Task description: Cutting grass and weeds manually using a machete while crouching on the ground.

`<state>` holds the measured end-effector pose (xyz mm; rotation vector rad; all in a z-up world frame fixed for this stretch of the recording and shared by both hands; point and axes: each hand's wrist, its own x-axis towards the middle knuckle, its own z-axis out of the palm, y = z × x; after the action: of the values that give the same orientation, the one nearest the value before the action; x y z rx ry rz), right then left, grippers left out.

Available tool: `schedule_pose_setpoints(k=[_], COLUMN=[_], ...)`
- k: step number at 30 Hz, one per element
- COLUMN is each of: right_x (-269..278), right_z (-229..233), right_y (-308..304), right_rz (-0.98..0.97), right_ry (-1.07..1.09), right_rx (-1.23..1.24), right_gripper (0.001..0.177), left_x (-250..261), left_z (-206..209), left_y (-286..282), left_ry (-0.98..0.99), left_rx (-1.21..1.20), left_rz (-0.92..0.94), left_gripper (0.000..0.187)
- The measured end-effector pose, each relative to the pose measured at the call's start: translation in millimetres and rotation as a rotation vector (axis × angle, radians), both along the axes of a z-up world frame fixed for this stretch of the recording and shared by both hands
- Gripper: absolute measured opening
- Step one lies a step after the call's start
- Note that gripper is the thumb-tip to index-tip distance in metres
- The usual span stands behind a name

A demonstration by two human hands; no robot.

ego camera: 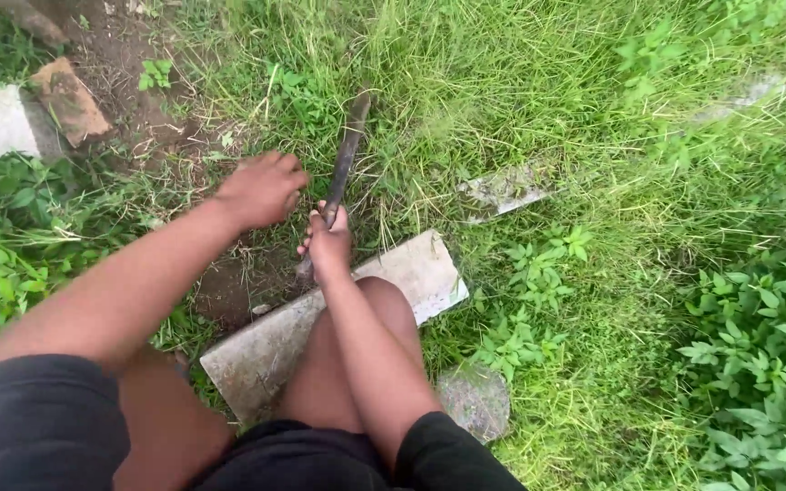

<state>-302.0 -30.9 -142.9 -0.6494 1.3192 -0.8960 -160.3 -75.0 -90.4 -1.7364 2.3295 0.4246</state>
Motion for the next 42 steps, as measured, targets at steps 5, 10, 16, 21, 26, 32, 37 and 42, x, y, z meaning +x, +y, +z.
schedule_pose_setpoints(k=[5, 10, 16, 21, 26, 32, 37, 42], right_x=[-13.2, -13.9, -11.3, -17.9, -31.6, -26.2, -27.7, -17.1], right_z=[-40.4, -34.9, -2.5, -3.0, 7.9, 4.6, -9.7, 6.0], right_y=[-16.3, -23.6, -29.7, -32.5, -43.9, -41.6, -29.4, -23.6], right_rz=[0.089, 0.077, 0.049, 0.057, 0.122, 0.178, 0.241, 0.246], right_ry=[0.188, 0.260, 0.259, 0.222, 0.142, 0.119, 0.166, 0.175], right_rx=[-0.027, -0.017, 0.019, 0.059, 0.256, 0.201, 0.090, 0.176], right_gripper=[0.037, 0.036, 0.042, 0.034, 0.021, 0.039, 0.049, 0.049], left_x=[-38.2, -42.9, -54.0, -45.0, -23.6, 0.7, 18.5, 20.5], left_z=[-8.1, -40.1, -11.4, -43.6, -69.0, -162.2, -199.7, -222.9], left_y=[-10.2, -24.8, -59.2, -120.1, -169.6, -209.7, -210.7, -213.4], left_ry=[-0.167, -0.313, -0.489, -0.724, -0.797, -0.702, -0.550, -0.380], left_rx=[0.043, -0.008, 0.026, -0.208, -0.051, 0.055, -0.009, 0.073], left_rz=[-0.005, -0.045, -0.246, -0.301, -0.113, 0.060, 0.164, 0.339], left_gripper=[0.038, 0.046, 0.059, 0.075, 0.100, 0.033, 0.039, 0.047])
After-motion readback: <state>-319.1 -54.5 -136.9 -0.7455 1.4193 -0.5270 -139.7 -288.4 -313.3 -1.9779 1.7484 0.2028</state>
